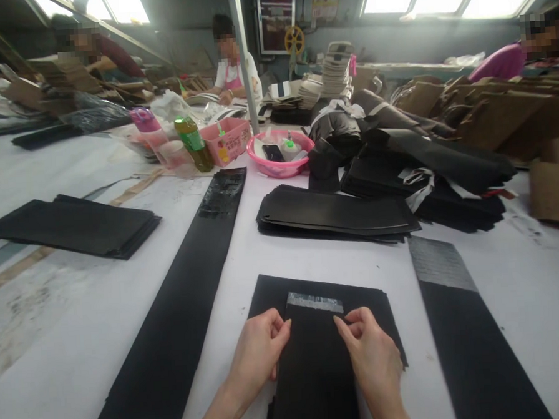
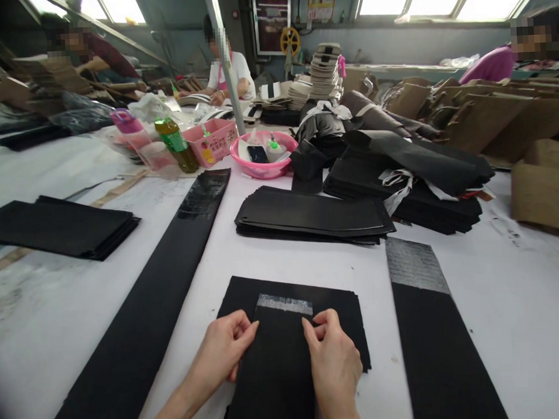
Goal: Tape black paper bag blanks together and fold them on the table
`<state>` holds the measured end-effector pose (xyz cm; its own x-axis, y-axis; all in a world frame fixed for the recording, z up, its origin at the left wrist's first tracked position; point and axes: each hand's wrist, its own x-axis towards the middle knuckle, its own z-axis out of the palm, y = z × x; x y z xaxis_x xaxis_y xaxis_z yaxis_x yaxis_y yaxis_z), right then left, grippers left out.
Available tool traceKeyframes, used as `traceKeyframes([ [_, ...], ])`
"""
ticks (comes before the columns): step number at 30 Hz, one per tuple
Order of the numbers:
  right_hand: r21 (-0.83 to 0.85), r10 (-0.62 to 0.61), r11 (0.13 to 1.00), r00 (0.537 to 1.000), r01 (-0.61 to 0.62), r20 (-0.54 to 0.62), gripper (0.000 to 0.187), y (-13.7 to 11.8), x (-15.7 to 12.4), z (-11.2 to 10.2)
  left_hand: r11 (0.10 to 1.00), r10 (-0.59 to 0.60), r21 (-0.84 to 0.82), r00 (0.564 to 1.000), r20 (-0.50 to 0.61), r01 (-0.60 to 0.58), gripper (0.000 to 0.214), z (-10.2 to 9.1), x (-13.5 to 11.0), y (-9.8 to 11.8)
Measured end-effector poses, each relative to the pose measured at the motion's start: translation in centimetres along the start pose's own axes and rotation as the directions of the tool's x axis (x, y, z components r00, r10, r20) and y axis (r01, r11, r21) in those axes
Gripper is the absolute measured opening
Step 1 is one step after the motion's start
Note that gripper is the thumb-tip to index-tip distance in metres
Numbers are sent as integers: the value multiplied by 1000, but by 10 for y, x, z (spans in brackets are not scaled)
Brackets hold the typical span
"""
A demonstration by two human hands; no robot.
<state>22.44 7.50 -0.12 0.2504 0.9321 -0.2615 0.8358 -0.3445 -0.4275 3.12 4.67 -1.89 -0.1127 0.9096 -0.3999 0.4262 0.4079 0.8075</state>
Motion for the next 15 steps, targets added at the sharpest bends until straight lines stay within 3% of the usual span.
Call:
traceKeyframes([
  [15,-10,18,1000,999,-18,27,22,-2,0,-2,1000,11,1,1000,6,-11,37,0,0,-2],
])
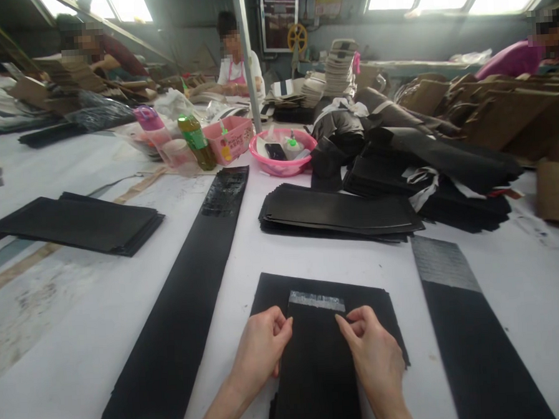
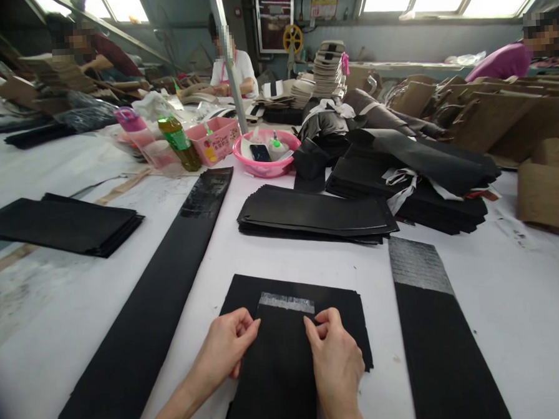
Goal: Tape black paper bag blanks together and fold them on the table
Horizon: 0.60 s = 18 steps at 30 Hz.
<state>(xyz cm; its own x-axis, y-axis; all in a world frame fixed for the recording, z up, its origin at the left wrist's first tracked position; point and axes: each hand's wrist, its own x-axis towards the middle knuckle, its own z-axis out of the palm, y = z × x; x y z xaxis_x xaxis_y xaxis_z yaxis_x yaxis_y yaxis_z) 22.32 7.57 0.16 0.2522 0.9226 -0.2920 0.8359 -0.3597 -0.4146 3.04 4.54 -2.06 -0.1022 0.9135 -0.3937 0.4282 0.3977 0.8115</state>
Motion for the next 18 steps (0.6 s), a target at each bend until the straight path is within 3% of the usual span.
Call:
traceKeyframes([
  [18,13,-1,1000,1000,0,22,20,1,1,0,999,-9,-35,1000,30,10,38,0,3,-2],
])
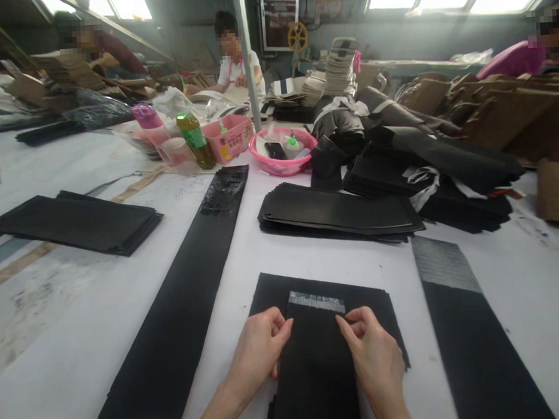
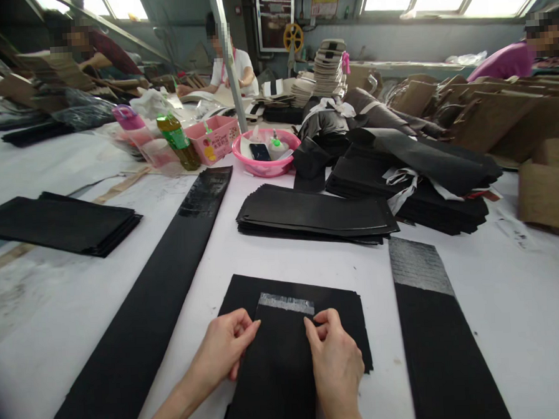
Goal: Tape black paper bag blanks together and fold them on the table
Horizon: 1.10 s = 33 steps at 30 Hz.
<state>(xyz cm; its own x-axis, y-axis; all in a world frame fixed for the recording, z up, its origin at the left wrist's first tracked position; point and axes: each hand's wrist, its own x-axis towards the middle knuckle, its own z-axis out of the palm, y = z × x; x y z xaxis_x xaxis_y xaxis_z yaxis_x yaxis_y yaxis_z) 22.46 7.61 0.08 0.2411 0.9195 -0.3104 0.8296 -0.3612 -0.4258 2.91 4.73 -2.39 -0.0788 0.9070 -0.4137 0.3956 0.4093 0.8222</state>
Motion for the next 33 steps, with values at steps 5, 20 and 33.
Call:
traceKeyframes([
  [5,11,-9,1000,1000,9,9,19,0,1,0,1000,-25,-19,1000,7,25,37,0,0,1],
  [20,61,-30,998,997,35,-71,12,4,-1,5,999,-32,30,999,37,31,38,1,2,-4],
  [33,43,-10,999,999,11,-33,14,4,1,4,999,-54,4,998,37,54,35,1,2,0],
])
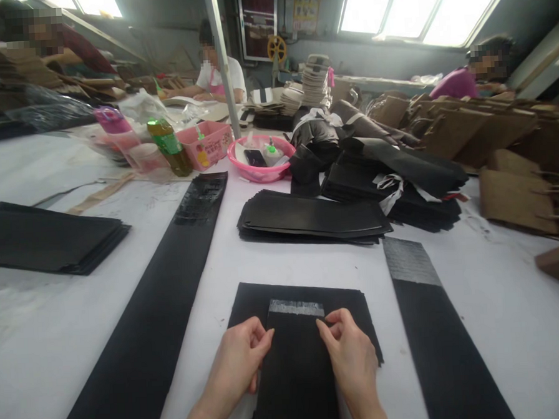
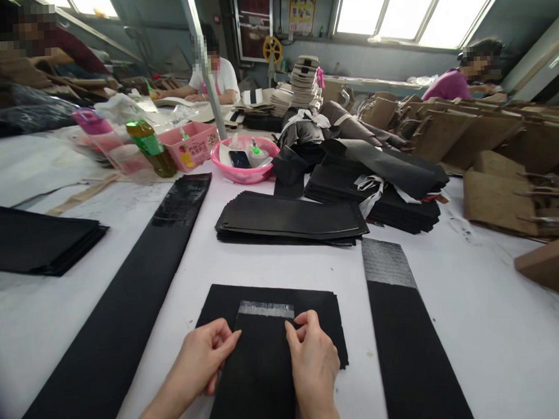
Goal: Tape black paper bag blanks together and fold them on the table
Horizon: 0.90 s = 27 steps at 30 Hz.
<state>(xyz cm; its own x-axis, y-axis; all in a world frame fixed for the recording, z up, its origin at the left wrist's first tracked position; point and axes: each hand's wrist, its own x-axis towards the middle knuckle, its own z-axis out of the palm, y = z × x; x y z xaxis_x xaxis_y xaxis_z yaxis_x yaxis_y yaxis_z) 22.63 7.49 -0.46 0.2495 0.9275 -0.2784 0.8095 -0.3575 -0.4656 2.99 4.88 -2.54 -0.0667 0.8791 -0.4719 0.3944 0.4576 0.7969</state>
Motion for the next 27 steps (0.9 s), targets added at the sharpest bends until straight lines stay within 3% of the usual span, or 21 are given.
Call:
traceKeyframes([
  [18,-44,-51,998,999,50,-18,13,-4,-2,-3,993,41,110,999,-21,-38,35,-1,-1,4],
  [23,-140,-80,987,996,74,-38,12,-6,-7,-5,946,73,321,995,-72,-46,32,-3,-8,15],
  [27,-149,-121,983,989,109,-79,10,-8,-10,-5,751,291,653,937,-193,-99,11,1,-15,21],
])
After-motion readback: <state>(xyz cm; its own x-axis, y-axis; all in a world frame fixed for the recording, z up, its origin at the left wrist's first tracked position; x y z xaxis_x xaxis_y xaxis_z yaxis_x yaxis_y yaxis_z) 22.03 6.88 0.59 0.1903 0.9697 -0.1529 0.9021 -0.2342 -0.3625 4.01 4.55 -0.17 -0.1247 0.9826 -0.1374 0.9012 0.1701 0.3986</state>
